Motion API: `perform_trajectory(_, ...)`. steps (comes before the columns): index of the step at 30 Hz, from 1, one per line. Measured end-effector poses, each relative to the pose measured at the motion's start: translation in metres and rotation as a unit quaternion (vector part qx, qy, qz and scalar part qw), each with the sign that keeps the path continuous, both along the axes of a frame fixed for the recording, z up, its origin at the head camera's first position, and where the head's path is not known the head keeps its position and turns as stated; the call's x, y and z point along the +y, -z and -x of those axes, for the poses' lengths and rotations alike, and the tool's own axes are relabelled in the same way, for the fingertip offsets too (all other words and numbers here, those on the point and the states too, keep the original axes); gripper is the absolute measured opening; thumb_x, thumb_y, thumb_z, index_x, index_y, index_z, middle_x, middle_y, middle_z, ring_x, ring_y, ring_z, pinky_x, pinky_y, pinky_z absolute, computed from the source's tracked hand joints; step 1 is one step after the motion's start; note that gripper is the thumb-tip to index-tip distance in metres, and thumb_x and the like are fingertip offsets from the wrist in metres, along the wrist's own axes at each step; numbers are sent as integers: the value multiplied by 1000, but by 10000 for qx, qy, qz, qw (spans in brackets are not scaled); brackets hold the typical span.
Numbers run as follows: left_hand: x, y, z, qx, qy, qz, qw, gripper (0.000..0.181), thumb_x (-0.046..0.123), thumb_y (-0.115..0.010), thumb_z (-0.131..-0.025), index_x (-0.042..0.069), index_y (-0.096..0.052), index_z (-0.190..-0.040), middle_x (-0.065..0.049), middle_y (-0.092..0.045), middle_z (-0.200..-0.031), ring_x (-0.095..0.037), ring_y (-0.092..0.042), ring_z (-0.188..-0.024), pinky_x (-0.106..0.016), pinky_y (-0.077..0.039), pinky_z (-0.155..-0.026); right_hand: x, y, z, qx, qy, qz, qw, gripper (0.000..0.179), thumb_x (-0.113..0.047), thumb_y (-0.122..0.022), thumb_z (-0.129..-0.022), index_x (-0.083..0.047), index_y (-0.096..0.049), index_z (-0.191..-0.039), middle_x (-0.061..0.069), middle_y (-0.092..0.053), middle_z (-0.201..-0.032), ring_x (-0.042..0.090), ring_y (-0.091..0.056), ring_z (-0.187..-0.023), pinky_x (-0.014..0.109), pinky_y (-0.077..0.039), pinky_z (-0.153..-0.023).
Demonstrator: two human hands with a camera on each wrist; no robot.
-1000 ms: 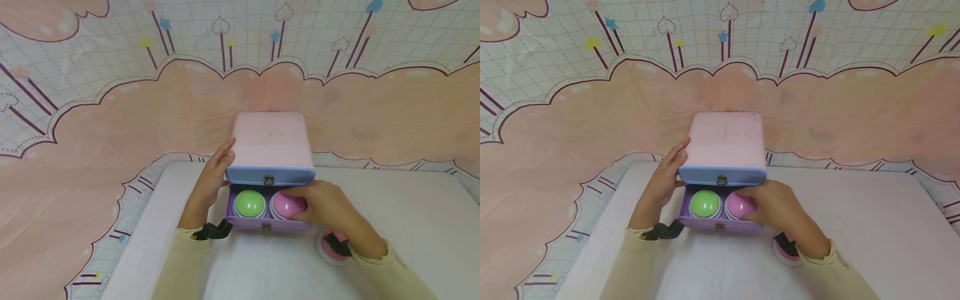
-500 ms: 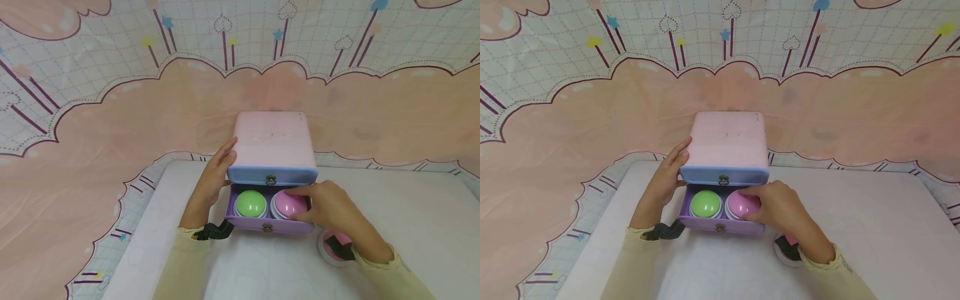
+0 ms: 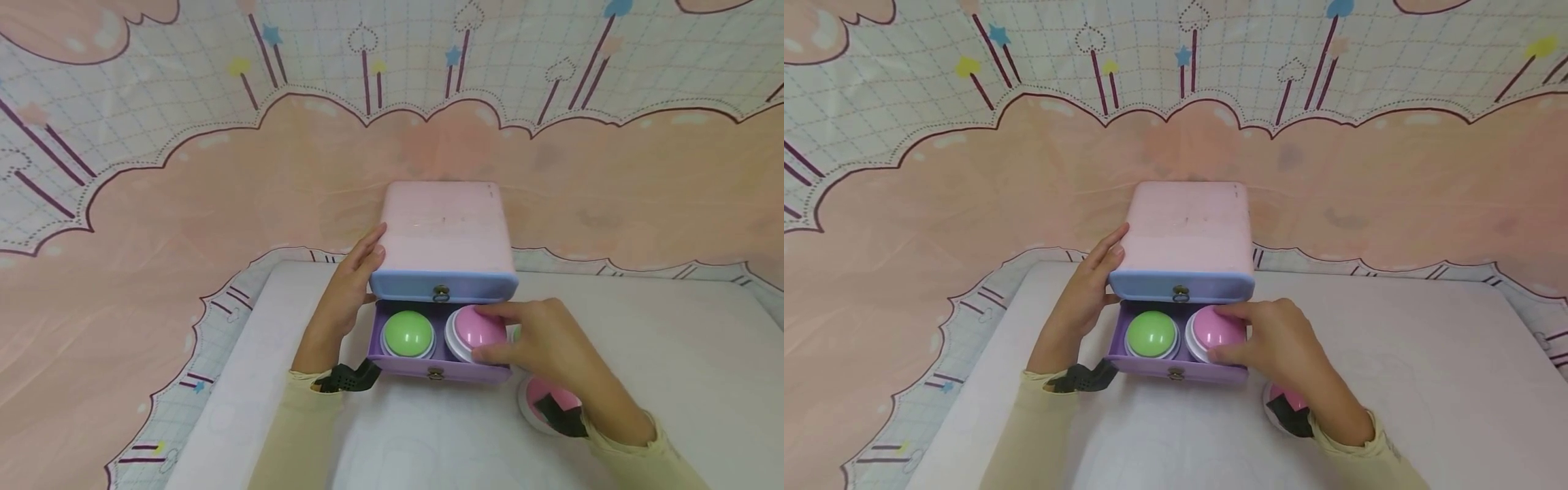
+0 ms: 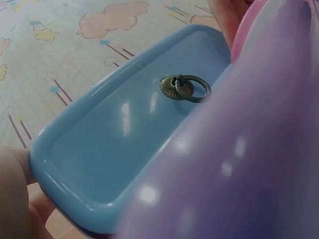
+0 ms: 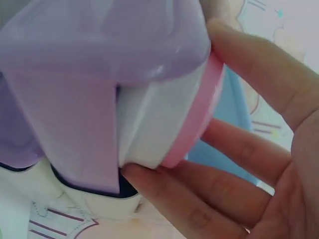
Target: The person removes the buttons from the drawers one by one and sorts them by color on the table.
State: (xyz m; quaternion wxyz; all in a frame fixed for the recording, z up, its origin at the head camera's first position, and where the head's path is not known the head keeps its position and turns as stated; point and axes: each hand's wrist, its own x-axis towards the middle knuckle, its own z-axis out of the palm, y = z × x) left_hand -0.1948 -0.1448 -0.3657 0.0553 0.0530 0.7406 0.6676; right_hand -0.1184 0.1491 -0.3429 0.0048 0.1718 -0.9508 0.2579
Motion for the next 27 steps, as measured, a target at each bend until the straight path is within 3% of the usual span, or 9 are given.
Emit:
perform_trajectory(4,0,0,-1,2,-16,5,10000,49,46,-51,-105,47,-40,-153,15,-25,-168,-39,-29,-153,-79,-36,-102,-3,-3,-10,547,163,17,9984,57,-48,-91,-70,-25,-78,-119,-4,-79,-91,13,-51,-69,30,-39,-65)
perform_trajectory(6,0,0,-1,4,-21,10,10000,49,45,-51,-105,47,-40,-153,15,-25,-168,-40,-29,-153,-79,-36,-102,-4,-5,-14,705,249,-72,9972,56,-48,-91,-71,-22,-78,-119,1,-80,-93,18,-59,-72,38,-49,-75)
perform_trajectory(8,0,-1,-1,23,-22,29,10000,50,45,-51,-105,46,-40,-154,14,-25,-168,-40,-29,-153,-79,-36,-101,-6,-8,-17,776,321,-202,9963,56,-46,-91,-72,-20,-78,-119,4,-80,-95,25,-68,-80,53,-52,-91)
perform_trajectory(11,0,-1,-2,45,-7,37,10000,50,45,-50,-105,46,-40,-154,14,-24,-169,-41,-28,-153,-79,-36,-101,-8,-10,-21,788,399,-389,9953,55,-44,-90,-73,-18,-77,-120,8,-80,-105,33,-73,-100,73,-37,-106)
perform_trajectory(20,0,0,-1,107,33,17,9999,50,46,-50,-105,46,-39,-154,14,-24,-168,-40,-28,-153,-80,-35,-100,3,-12,-26,1173,418,-437,9913,52,-41,-92,-71,-18,-78,-116,4,-80,-102,29,-74,-83,75,-36,-103)
perform_trajectory(25,0,1,0,131,46,8,9999,50,46,-50,-105,46,-40,-154,15,-24,-168,-40,-28,-153,-81,-35,-100,13,-13,-28,904,547,-447,9934,54,-41,-91,-72,-18,-77,-120,7,-79,-107,35,-74,-92,75,-31,-107)
perform_trajectory(27,0,2,0,124,39,19,9999,49,46,-50,-105,47,-40,-153,16,-24,-168,-40,-28,-153,-81,-36,-100,18,-14,-29,808,598,-423,9940,55,-40,-90,-73,-18,-76,-121,6,-80,-103,33,-74,-87,75,-30,-108)
